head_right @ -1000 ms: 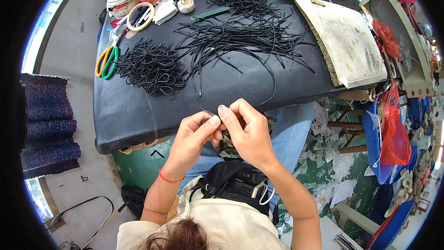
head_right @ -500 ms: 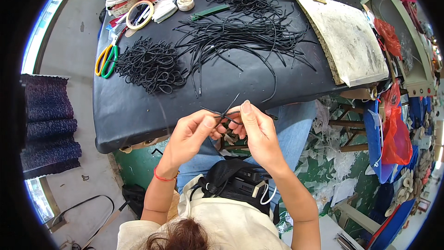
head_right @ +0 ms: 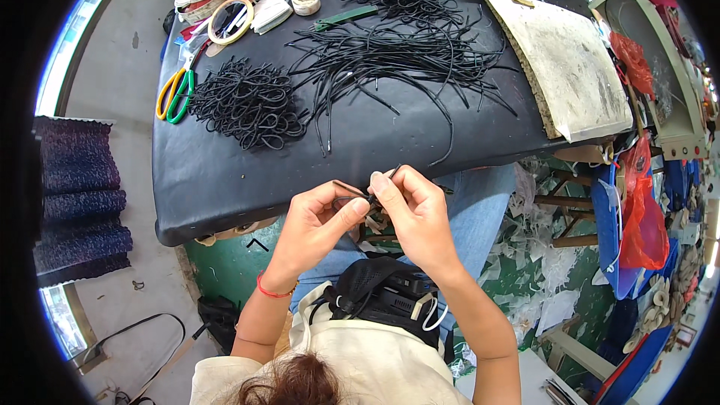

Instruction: The person sits at a cluttered workbench and repeatedly ties small black cords into knots by hand. They pick up individual cords from a pile, form a loop, and tighten the knot before placing the finished item back onto the table.

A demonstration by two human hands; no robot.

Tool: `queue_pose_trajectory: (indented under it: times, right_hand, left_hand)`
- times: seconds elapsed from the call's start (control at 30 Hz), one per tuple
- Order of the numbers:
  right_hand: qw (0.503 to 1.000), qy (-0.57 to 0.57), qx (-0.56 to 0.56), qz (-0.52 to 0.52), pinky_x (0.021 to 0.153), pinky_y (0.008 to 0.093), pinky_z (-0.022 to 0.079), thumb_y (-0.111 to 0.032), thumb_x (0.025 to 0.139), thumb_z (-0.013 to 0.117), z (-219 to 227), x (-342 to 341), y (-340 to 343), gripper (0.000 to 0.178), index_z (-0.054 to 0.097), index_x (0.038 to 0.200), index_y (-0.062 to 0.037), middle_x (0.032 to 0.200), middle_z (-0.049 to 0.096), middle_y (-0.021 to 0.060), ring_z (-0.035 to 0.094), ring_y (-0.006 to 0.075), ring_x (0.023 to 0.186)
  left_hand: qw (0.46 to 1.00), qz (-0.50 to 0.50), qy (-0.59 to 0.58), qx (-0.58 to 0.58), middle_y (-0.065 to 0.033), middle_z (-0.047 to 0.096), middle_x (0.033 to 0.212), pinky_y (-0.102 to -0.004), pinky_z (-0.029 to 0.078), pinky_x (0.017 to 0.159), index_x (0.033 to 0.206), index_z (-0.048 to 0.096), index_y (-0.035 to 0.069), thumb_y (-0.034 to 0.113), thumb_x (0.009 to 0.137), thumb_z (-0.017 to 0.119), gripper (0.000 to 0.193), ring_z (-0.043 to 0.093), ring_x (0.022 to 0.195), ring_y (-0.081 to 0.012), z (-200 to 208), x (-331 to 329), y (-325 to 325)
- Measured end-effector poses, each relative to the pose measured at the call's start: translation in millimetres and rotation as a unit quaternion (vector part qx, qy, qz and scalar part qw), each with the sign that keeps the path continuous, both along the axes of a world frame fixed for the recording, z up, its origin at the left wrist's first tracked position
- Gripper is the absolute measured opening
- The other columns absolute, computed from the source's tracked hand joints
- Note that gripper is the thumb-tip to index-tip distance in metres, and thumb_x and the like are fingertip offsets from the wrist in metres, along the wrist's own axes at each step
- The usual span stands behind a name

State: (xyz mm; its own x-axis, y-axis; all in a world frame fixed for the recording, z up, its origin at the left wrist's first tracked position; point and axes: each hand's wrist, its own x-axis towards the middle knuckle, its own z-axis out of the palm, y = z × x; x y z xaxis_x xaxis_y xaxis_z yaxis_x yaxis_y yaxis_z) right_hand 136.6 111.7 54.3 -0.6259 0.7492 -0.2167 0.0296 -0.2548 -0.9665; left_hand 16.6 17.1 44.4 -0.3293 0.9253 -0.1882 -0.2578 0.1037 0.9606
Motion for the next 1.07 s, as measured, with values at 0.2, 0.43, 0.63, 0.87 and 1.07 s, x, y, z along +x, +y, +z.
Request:
queue_pose_trajectory:
  times: [0.2,0.43,0.63,0.87,1.07]
  right_hand:
    - [0.989,-0.037,0.141,-0.041,0.05,0.0193,0.031,-0.016,0.085,0.062,-2,-1,0,0.026,0.055,0.066,-0.0007,0.063,0.048,-0.0028,0.039,0.0019,0.056]
    - [0.998,-0.03,0.032,-0.053,0.049,0.0184,0.029,-0.017,0.085,0.062,1,-2,5,0.026,0.055,0.064,-0.0031,0.061,0.046,-0.0047,0.036,0.001,0.055]
    - [0.989,0.073,-0.057,-0.112,0.049,0.0173,0.029,-0.021,0.089,0.058,12,-18,0,0.024,0.054,0.071,-0.0055,0.061,0.047,-0.0052,0.038,0.0009,0.055]
    - [0.996,0.045,0.069,-0.04,0.063,0.0211,0.045,-0.009,0.088,0.057,19,-8,11,0.022,0.053,0.107,0.0003,0.095,0.055,0.0068,0.053,0.0075,0.07]
    - [0.993,0.097,-0.063,0.033,0.056,0.0204,0.045,-0.014,0.089,0.055,22,-10,14,0.016,0.062,0.091,0.0005,0.079,0.06,0.0037,0.053,0.0072,0.062]
  left_hand:
    - [0.999,0.012,0.043,0.008,-0.0017,0.06,0.071,-0.0201,0.041,0.052,0.092,0.062,-0.004,0.011,0.086,0.059,0.016,0.05,0.06,-0.0035,-1,8,-2]
    - [1.0,0.027,0.003,-0.008,0.001,0.055,0.069,-0.0199,0.043,0.058,0.09,0.063,-0.003,0.011,0.084,0.061,0.015,0.05,0.063,-0.006,0,13,-4]
    - [0.973,0.179,-0.089,0.115,-0.0076,0.055,0.109,-0.0229,0.046,0.076,0.101,0.06,-0.002,0.01,0.084,0.063,0.021,0.055,0.088,-0.0107,3,28,21]
    - [0.979,0.051,-0.19,0.044,-0.0045,0.063,0.08,-0.0207,0.047,0.065,0.098,0.061,-0.001,0.012,0.087,0.059,0.017,0.057,0.069,-0.0062,13,-1,23]
    - [0.982,-0.004,-0.181,0.045,-0.0044,0.063,0.079,-0.0229,0.049,0.068,0.099,0.061,-0.001,0.015,0.087,0.059,0.019,0.057,0.071,-0.0079,17,-2,17]
